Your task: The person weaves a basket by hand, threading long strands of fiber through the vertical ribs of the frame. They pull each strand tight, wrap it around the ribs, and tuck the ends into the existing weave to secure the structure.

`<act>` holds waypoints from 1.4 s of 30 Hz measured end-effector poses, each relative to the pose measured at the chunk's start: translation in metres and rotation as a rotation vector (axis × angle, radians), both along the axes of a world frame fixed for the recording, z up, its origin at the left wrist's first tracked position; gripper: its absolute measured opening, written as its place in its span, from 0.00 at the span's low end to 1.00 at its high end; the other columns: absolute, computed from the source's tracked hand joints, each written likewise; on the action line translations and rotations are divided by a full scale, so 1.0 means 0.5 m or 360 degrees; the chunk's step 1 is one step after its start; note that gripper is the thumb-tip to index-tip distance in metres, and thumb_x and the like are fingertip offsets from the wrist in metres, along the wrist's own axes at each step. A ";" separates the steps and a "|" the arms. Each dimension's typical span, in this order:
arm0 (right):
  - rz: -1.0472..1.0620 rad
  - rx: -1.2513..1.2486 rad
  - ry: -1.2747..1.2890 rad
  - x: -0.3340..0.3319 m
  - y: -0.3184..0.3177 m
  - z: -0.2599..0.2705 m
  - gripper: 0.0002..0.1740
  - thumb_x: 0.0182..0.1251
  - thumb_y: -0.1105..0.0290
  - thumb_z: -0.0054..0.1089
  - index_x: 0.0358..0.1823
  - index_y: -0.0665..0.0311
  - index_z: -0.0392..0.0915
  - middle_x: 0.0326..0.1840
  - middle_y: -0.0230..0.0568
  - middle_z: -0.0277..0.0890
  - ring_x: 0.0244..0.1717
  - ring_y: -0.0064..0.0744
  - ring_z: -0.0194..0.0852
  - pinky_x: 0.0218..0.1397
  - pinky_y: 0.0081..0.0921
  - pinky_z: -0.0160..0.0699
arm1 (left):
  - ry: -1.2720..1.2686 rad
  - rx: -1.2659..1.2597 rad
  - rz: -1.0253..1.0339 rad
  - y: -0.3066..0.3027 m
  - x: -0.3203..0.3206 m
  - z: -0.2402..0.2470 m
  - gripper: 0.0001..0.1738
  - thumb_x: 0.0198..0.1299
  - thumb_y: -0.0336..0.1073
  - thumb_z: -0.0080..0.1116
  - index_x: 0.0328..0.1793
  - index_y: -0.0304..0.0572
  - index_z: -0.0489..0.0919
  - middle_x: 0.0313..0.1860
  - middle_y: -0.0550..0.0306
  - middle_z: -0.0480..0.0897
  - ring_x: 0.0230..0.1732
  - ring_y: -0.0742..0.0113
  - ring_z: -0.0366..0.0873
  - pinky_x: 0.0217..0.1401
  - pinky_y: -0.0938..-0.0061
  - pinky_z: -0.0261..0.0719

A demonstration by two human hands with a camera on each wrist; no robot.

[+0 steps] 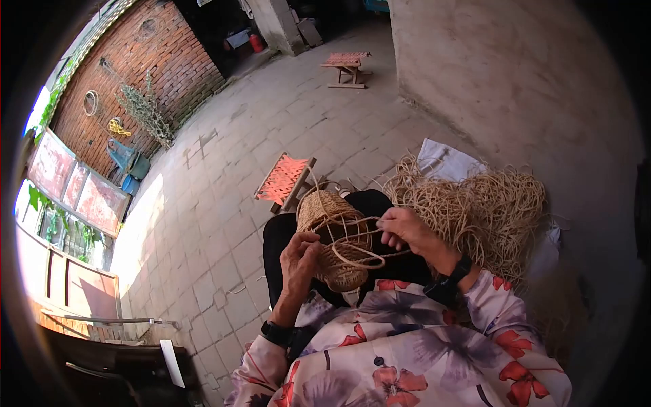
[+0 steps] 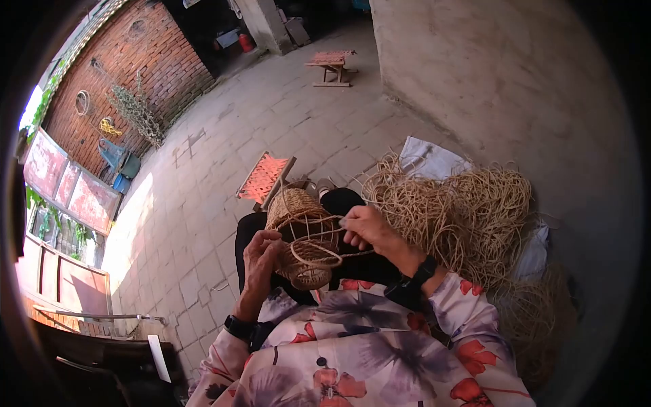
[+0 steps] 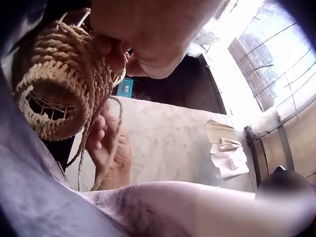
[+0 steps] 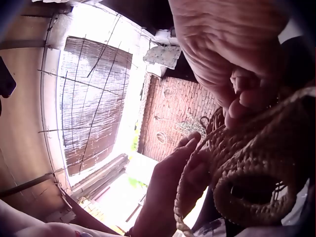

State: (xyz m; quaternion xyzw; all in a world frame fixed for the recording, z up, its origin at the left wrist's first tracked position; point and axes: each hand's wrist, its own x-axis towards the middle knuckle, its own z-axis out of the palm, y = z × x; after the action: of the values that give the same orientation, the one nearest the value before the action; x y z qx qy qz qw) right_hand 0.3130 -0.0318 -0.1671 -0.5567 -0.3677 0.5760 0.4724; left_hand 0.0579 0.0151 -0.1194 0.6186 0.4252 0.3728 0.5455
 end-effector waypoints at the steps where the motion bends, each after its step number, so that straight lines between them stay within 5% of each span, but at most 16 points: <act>1: -0.0234 0.0047 0.0016 0.040 -0.019 -0.020 0.09 0.66 0.65 0.56 0.35 0.64 0.74 0.25 0.37 0.77 0.21 0.21 0.74 0.18 0.17 0.72 | -0.0003 0.0005 0.0001 0.003 -0.002 0.000 0.09 0.60 0.34 0.56 0.45 0.38 0.76 0.28 0.64 0.77 0.22 0.82 0.67 0.24 0.84 0.65; 4: -0.0795 0.0043 0.0226 0.188 -0.084 -0.139 0.07 0.65 0.69 0.55 0.38 0.65 0.73 0.29 0.39 0.77 0.24 0.23 0.75 0.23 0.22 0.78 | 0.0100 0.0028 0.0013 0.004 -0.009 -0.008 0.09 0.61 0.34 0.55 0.44 0.38 0.76 0.29 0.63 0.78 0.24 0.80 0.70 0.26 0.83 0.67; 9: -0.1297 -0.0199 0.0061 0.346 -0.225 -0.321 0.08 0.66 0.69 0.54 0.39 0.68 0.70 0.27 0.42 0.75 0.25 0.31 0.75 0.26 0.31 0.81 | 0.0551 0.0873 0.0235 0.001 -0.003 0.008 0.08 0.62 0.32 0.55 0.44 0.37 0.77 0.28 0.58 0.81 0.25 0.76 0.73 0.30 0.80 0.71; 13: -0.1282 -0.0338 0.0120 0.321 -0.258 -0.363 0.06 0.64 0.72 0.55 0.38 0.67 0.71 0.27 0.41 0.75 0.25 0.30 0.76 0.27 0.31 0.81 | 0.0600 0.0925 0.0047 -0.011 0.042 0.037 0.06 0.59 0.29 0.56 0.43 0.40 0.78 0.32 0.50 0.83 0.30 0.60 0.82 0.34 0.70 0.77; 16: -0.1074 -0.0158 0.0583 0.303 -0.237 -0.356 0.03 0.65 0.72 0.55 0.37 0.63 0.75 0.28 0.36 0.77 0.28 0.28 0.76 0.33 0.26 0.80 | 0.0727 0.1046 -0.0293 -0.009 0.076 0.042 0.09 0.59 0.29 0.52 0.45 0.42 0.78 0.33 0.45 0.83 0.32 0.48 0.82 0.36 0.61 0.78; 24: -0.0214 0.0108 0.0739 0.096 -0.045 -0.069 0.06 0.65 0.70 0.59 0.39 0.64 0.74 0.31 0.38 0.78 0.29 0.25 0.78 0.30 0.22 0.81 | 0.0842 0.0665 -0.0506 0.004 0.092 0.050 0.13 0.59 0.34 0.51 0.49 0.43 0.78 0.32 0.44 0.83 0.33 0.56 0.83 0.38 0.67 0.79; 27: 0.0050 0.0059 0.0602 0.011 0.012 -0.031 0.07 0.63 0.70 0.60 0.38 0.65 0.73 0.29 0.39 0.78 0.25 0.25 0.77 0.28 0.23 0.81 | 0.0646 0.0929 -0.0579 0.004 0.091 0.037 0.12 0.60 0.35 0.52 0.49 0.44 0.79 0.32 0.45 0.83 0.32 0.57 0.83 0.38 0.67 0.79; 29: 0.0085 -0.0002 0.0352 -0.032 0.038 -0.027 0.08 0.62 0.70 0.60 0.35 0.65 0.71 0.25 0.38 0.76 0.21 0.24 0.75 0.22 0.23 0.78 | 0.0856 0.0661 -0.0395 0.003 0.092 0.028 0.12 0.60 0.35 0.52 0.47 0.44 0.79 0.30 0.44 0.82 0.31 0.56 0.83 0.38 0.65 0.79; 31: 0.0036 -0.0062 -0.0025 -0.066 0.052 -0.028 0.05 0.59 0.73 0.58 0.32 0.63 0.70 0.20 0.36 0.72 0.16 0.23 0.69 0.13 0.19 0.67 | 0.0721 0.0807 -0.0373 0.004 0.084 0.016 0.12 0.58 0.37 0.54 0.47 0.43 0.80 0.25 0.42 0.80 0.29 0.48 0.82 0.35 0.61 0.79; 33: 0.0010 0.0384 -0.0609 -0.055 0.069 -0.107 0.08 0.52 0.74 0.62 0.29 0.66 0.70 0.21 0.33 0.71 0.23 0.18 0.66 0.25 0.21 0.68 | 0.0747 0.0750 -0.0334 0.002 0.082 0.009 0.13 0.57 0.37 0.54 0.47 0.43 0.80 0.27 0.43 0.81 0.31 0.47 0.82 0.37 0.61 0.79; 34: -0.0023 0.0278 -0.0606 -0.064 0.060 -0.086 0.11 0.49 0.73 0.64 0.29 0.67 0.70 0.22 0.31 0.70 0.26 0.17 0.63 0.29 0.22 0.67 | 0.0706 0.0755 -0.0336 0.001 0.078 0.006 0.13 0.57 0.37 0.54 0.46 0.43 0.80 0.28 0.43 0.82 0.32 0.47 0.82 0.38 0.61 0.79; 42: -0.0281 0.0513 -0.0859 -0.109 0.052 -0.086 0.15 0.48 0.73 0.64 0.30 0.67 0.64 0.22 0.39 0.68 0.26 0.28 0.65 0.32 0.30 0.70 | 0.0619 0.0595 -0.0321 -0.019 0.071 0.027 0.15 0.54 0.39 0.55 0.46 0.43 0.81 0.33 0.43 0.83 0.36 0.47 0.82 0.42 0.61 0.78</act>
State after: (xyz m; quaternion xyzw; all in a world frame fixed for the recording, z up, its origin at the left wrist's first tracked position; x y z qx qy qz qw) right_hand 0.2583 -0.0056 -0.2103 -0.6370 -0.5164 0.2987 0.4881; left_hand 0.0931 0.0055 -0.1060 0.8076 0.3820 0.2629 0.3644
